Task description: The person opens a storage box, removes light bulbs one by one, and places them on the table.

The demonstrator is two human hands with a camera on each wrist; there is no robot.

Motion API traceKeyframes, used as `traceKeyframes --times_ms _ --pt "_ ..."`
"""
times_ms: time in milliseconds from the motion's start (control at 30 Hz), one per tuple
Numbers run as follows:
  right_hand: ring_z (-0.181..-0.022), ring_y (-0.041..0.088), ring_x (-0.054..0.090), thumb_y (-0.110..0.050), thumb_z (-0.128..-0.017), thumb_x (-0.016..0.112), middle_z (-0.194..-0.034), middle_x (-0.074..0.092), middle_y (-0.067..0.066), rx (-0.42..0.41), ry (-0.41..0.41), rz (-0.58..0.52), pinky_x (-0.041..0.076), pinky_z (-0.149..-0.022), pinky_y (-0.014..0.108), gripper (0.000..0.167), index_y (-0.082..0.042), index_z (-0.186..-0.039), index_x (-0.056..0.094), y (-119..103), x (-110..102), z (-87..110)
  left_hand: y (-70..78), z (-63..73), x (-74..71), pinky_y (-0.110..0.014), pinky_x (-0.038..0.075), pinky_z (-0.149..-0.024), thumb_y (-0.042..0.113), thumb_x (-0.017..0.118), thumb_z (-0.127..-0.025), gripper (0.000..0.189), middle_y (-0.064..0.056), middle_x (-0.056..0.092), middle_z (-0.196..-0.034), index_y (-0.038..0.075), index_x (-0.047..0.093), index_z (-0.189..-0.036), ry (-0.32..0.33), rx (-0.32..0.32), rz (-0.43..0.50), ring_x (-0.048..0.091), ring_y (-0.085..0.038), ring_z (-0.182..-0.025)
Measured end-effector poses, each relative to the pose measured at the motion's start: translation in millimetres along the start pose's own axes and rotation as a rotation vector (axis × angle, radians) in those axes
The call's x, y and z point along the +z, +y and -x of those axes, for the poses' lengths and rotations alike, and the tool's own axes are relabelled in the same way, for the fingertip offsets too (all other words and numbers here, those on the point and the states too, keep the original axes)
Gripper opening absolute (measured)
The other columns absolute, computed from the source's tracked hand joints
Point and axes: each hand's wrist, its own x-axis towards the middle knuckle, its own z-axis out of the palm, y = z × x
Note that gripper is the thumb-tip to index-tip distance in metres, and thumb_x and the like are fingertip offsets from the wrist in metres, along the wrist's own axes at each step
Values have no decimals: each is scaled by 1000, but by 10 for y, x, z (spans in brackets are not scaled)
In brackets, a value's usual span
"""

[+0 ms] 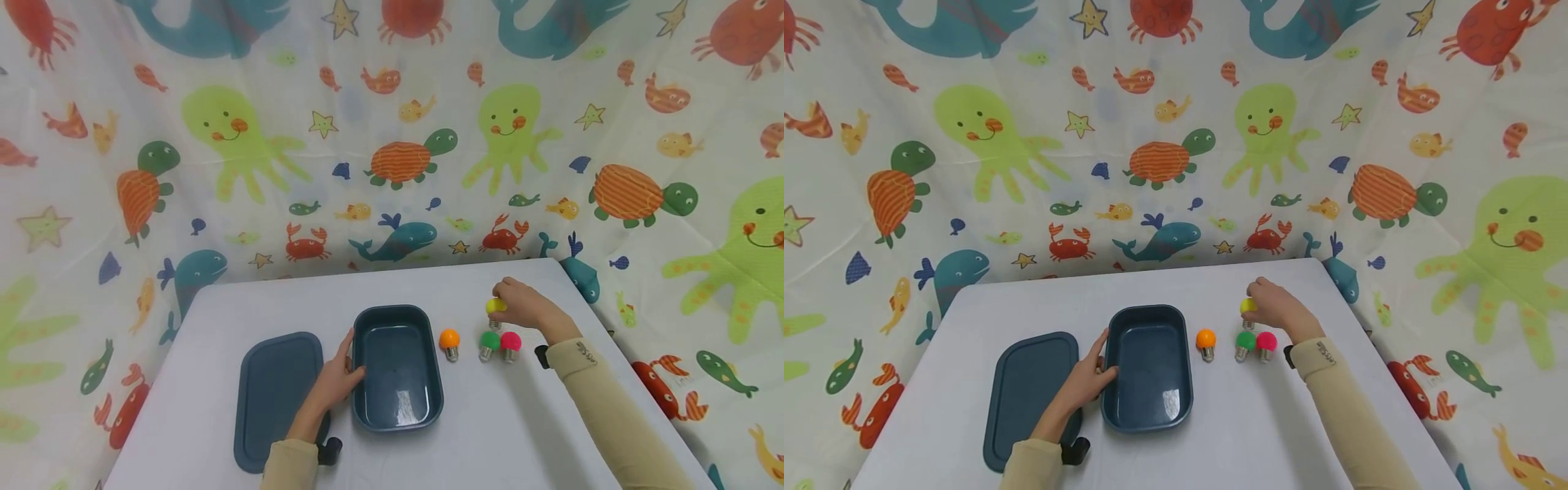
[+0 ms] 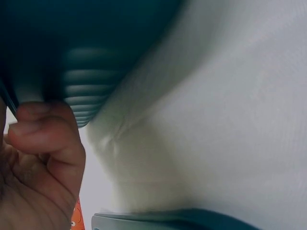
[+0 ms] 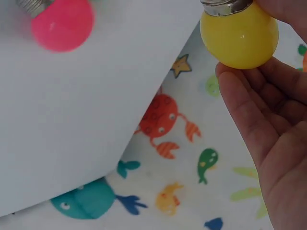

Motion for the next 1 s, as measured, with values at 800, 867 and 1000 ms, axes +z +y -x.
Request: traceKeyframes --times_ms 800,867,1000 --pt "-86 24 55 -24 -80 80 -94 59 11 169 -190 -59 51 -83 43 44 6 -109 63 712 501 331 16 -16 -26 -30 36 -50 14 62 -88 82 -2 46 -69 13 17 -157 -16 -3 25 41 -14 -50" --pt "-86 24 55 -24 -80 80 -94 59 11 174 -189 -64 51 -82 43 44 5 -109 63 712 522 334 19 -13 -22 -29 35 -50 15 62 -88 82 -1 46 -69 13 18 -157 -14 -2 21 41 -14 -50" --pt "-86 24 55 -25 -80 80 -93 59 10 174 -182 -64 51 -82 43 45 4 -109 63 721 558 330 21 -4 -23 -29 35 -50 15 62 -88 82 -1 46 -70 12 19 -157 -11 4 13 41 -13 -51"
